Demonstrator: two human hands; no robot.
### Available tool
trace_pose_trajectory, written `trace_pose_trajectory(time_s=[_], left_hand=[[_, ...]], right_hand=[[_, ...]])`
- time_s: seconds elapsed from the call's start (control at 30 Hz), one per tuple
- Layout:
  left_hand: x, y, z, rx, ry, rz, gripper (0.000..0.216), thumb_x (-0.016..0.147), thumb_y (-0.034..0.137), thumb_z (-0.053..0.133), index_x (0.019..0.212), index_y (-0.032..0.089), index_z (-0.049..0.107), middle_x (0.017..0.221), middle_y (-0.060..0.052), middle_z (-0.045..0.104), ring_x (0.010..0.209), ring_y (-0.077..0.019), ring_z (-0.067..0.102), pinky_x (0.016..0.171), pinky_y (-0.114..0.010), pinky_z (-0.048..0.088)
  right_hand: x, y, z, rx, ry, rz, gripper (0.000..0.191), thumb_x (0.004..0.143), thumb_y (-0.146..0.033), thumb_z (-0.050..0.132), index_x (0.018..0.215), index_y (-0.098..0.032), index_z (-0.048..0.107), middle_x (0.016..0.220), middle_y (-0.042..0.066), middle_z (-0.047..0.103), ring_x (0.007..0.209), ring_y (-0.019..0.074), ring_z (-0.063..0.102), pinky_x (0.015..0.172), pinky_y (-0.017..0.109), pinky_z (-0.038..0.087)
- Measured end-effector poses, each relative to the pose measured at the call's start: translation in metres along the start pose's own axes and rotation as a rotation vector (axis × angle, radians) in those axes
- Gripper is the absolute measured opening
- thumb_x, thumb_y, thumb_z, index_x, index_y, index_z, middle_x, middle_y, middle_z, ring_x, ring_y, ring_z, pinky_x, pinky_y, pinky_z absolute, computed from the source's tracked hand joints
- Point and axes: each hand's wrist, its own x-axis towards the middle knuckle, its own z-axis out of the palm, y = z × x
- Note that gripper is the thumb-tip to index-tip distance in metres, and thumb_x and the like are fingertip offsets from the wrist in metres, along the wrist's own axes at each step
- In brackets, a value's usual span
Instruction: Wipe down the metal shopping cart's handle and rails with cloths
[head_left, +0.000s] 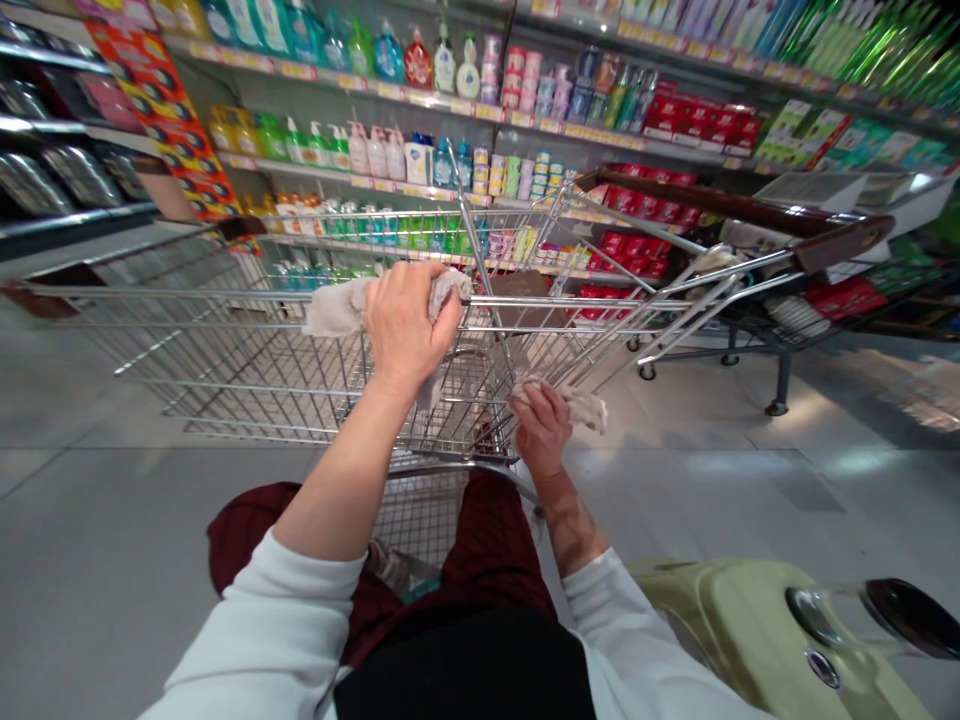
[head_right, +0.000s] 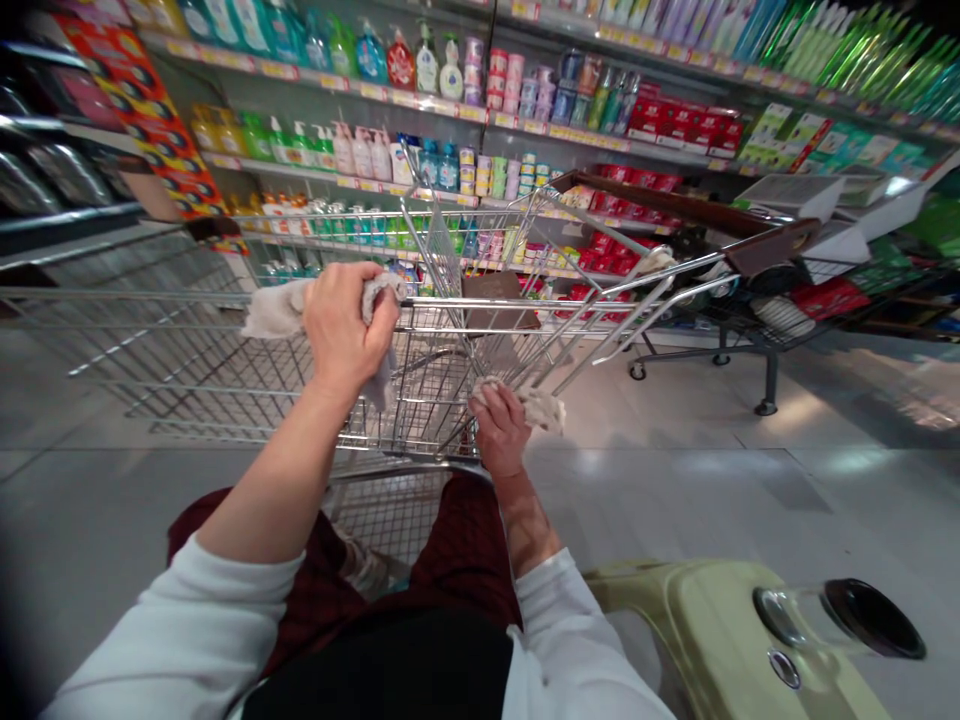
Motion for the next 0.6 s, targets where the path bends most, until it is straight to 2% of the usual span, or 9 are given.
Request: trace_pose_trajectory(time_s=[0.1,0.2,0.27,0.33,0.37,0.43,0.5,0.6], left_hand=[[0.0,0.0,0.0,0.01,-0.004,0.007,0.024,0.096,0.043,0.05,0.109,0.026,0.062,0.106,-0.008,0.067,0.104,-0.0279,0.058,0.093,-0.043,0.04],[0.0,0.0,0.001,0.011,0.005,0.008,0.025,0.095,0.043,0.05,0.109,0.026,0.062,0.105,-0.008,0.067,0.103,-0.0277,0.058,0.092,-0.043,0.04],[-0.001,0.0,0.001,0.012,0.01,0.007,0.025,0.095,0.043,0.05,0.109,0.026,0.062,0.104,-0.008,0.067,0.102,-0.0276,0.058,0.092,-0.042,0.04],[-0.001,-0.001,0.001,0.014,0.012,0.006,0.024,0.095,0.043,0.05,0.108,0.026,0.062,0.103,-0.008,0.067,0.102,-0.0276,0.058,0.092,-0.042,0.04],[-0.001,-0.001,0.001,0.014,0.014,0.006,0.024,0.095,0.043,0.05,0.108,0.026,0.062,0.103,-0.008,0.067,0.102,-0.0277,0.058,0.092,-0.042,0.039],[-0.001,0.0,0.0,0.013,0.019,0.005,0.024,0.095,0.043,0.05,0.107,0.026,0.061,0.103,-0.008,0.066,0.102,-0.028,0.058,0.091,-0.042,0.039],[-0.001,0.0,0.0,0.015,0.022,0.01,0.024,0.095,0.043,0.05,0.107,0.026,0.062,0.103,-0.008,0.066,0.102,-0.0279,0.058,0.09,-0.042,0.039],[-0.001,0.001,-0.001,0.029,0.018,0.021,0.023,0.095,0.042,0.049,0.107,0.026,0.062,0.102,-0.008,0.067,0.1,-0.027,0.058,0.088,-0.042,0.04]], right_hand=[[-0.008,-0.008,0.002,0.053,-0.046,0.012,0.032,0.086,-0.002,0.054,0.095,-0.024,0.076,0.111,0.003,0.075,0.128,0.0157,0.056,0.108,0.03,0.048],[0.003,-0.01,-0.006,0.142,-0.069,0.095,0.036,0.084,-0.003,0.051,0.095,-0.026,0.077,0.111,0.002,0.075,0.121,0.0168,0.06,0.106,0.035,0.049],[0.022,-0.009,-0.017,0.169,0.009,0.19,0.038,0.085,-0.006,0.048,0.1,-0.026,0.076,0.115,0.003,0.073,0.116,0.0187,0.062,0.104,0.039,0.051],[0.049,-0.007,-0.028,0.137,0.16,0.265,0.035,0.089,-0.011,0.047,0.108,-0.025,0.073,0.123,0.006,0.069,0.117,0.0213,0.062,0.104,0.044,0.052],[0.063,-0.006,-0.031,0.107,0.229,0.273,0.034,0.091,-0.014,0.048,0.114,-0.023,0.071,0.128,0.009,0.066,0.121,0.0231,0.061,0.105,0.046,0.051],[0.088,-0.005,-0.033,0.045,0.274,0.238,0.035,0.093,-0.018,0.05,0.124,-0.02,0.067,0.138,0.014,0.06,0.133,0.0276,0.054,0.11,0.05,0.047],[0.105,-0.004,-0.027,-0.007,0.231,0.176,0.038,0.095,-0.022,0.05,0.13,-0.018,0.064,0.147,0.017,0.053,0.144,0.0307,0.042,0.115,0.052,0.042],[0.108,-0.009,-0.01,-0.064,0.119,0.106,0.041,0.095,-0.019,0.048,0.133,-0.02,0.063,0.149,0.016,0.051,0.15,0.0287,0.034,0.119,0.049,0.039]])
